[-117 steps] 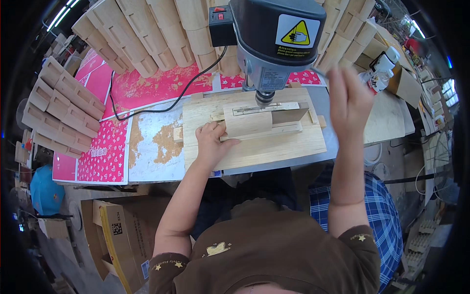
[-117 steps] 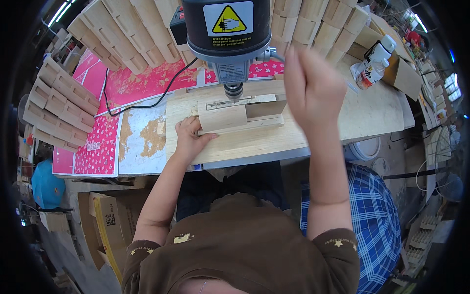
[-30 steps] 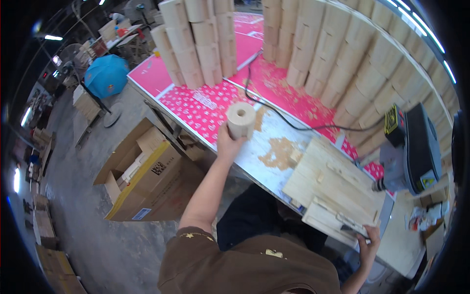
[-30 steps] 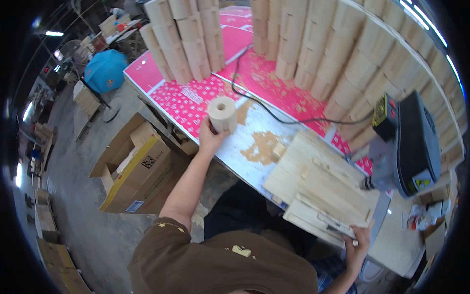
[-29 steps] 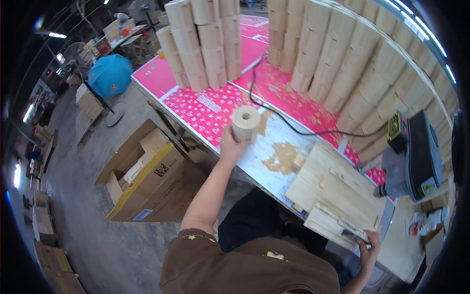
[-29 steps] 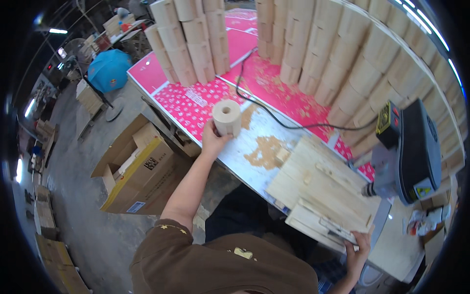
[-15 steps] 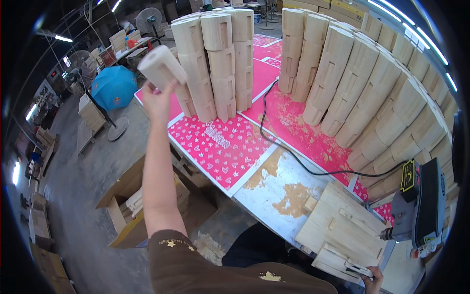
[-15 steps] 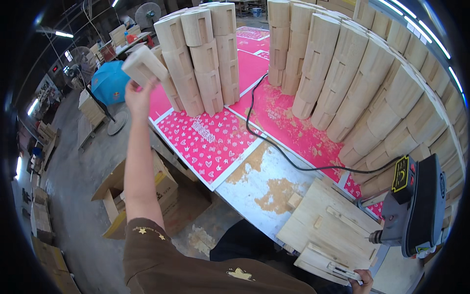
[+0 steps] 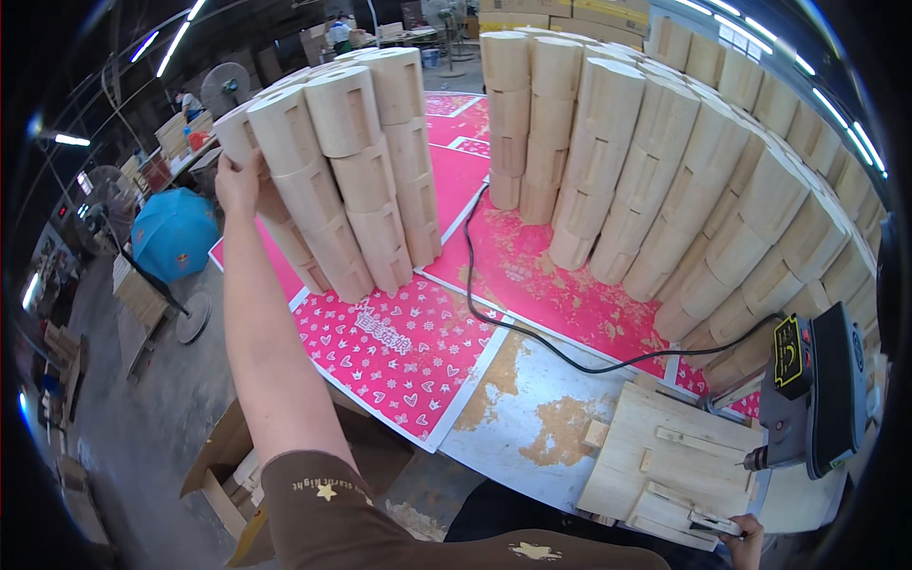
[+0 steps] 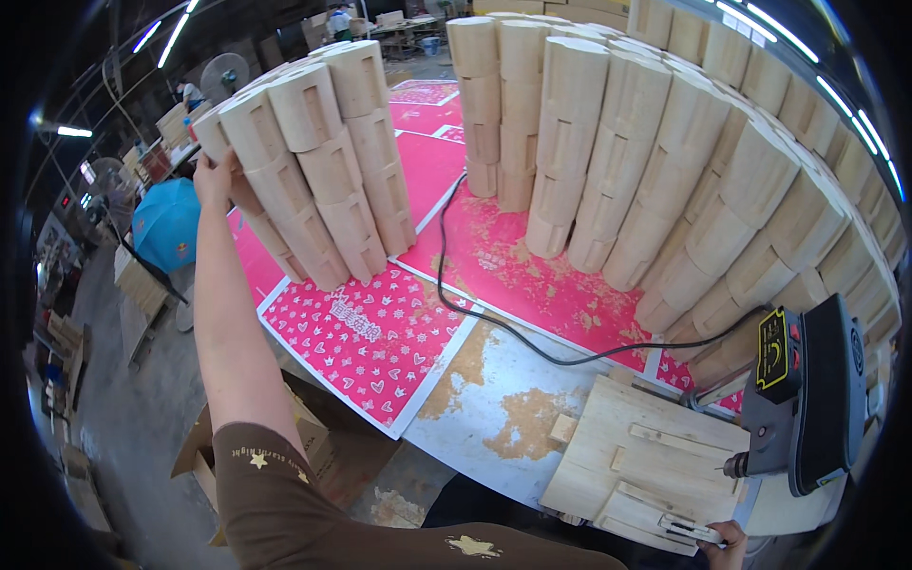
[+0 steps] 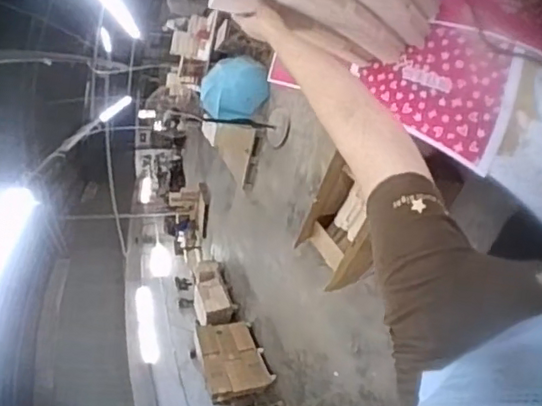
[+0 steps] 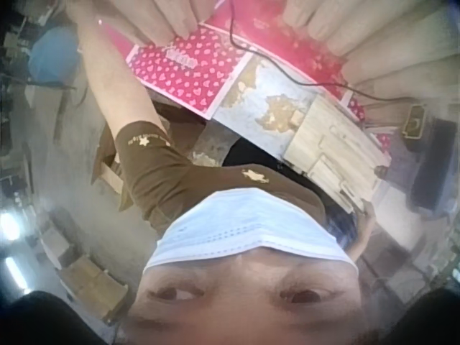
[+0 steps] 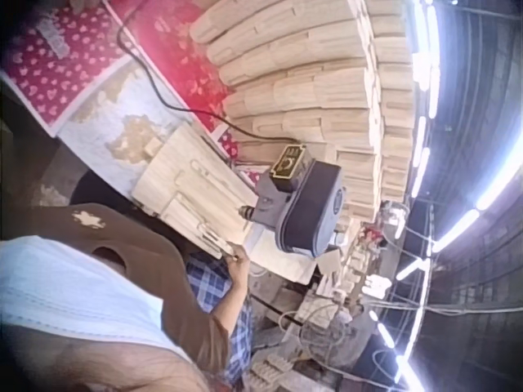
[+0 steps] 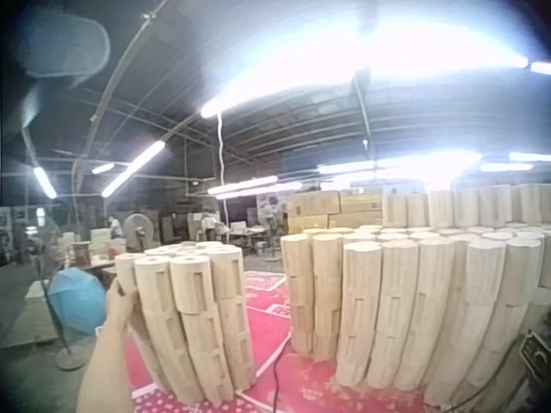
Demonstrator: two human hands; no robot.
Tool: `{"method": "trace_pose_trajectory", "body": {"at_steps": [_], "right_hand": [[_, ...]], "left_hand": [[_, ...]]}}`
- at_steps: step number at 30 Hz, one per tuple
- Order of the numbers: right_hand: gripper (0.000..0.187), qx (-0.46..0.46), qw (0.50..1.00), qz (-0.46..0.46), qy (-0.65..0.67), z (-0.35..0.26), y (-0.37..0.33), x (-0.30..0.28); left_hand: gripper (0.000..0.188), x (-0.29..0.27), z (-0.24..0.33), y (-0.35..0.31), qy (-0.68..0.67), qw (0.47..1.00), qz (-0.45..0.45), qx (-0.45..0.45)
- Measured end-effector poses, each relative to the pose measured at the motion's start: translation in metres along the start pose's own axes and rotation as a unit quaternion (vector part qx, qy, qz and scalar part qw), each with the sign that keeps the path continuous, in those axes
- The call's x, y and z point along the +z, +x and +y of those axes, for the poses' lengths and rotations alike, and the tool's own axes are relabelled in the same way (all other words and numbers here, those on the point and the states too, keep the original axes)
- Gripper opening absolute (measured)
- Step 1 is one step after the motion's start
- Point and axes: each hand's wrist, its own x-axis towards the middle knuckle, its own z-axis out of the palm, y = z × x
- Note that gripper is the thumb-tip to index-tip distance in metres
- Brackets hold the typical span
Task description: Using a drill press to drill holes into cylindrical wood blocks for furniture manufacturing.
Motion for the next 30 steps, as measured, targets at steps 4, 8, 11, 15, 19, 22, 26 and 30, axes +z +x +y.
{"method": "trace_pose_trajectory", "body": {"at_steps": [4,8,11,15,19,22,26,30], "right_hand": [[0.031,-0.1,0.988,0.085,0.083,0.047,0.007,0.015],[0.034,-0.08,0.991,0.099,0.025,0.035,0.004,0.014],[0.032,-0.069,0.994,0.063,0.059,0.0,0.012,0.007],[0.034,-0.091,0.991,0.059,0.079,0.004,-0.001,0.012],[0.035,-0.115,0.987,0.079,0.083,0.023,-0.022,0.019],[0.035,-0.127,0.983,0.097,0.086,0.029,-0.036,0.027],[0.037,-0.165,0.976,0.117,0.078,0.035,-0.04,0.034],[0.037,-0.187,0.973,0.11,0.073,0.039,-0.037,0.031]], "left_hand": [[0.055,0.03,-0.074,-0.007,0.025,0.997,0.06,0.051],[0.047,0.041,-0.026,-0.075,-0.031,0.999,0.032,-0.016],[0.039,0.038,0.063,-0.182,-0.153,0.985,0.043,0.06],[0.033,0.047,0.151,-0.322,-0.396,0.892,-0.2,0.084],[0.027,0.019,0.256,-0.458,-0.42,0.744,-0.471,0.218],[0.022,0.002,0.291,-0.529,-0.436,0.63,-0.509,0.392],[0.022,-0.029,0.327,-0.585,-0.337,0.604,-0.547,0.47],[0.03,-0.035,0.359,-0.62,-0.152,0.608,-0.573,0.528]]}}
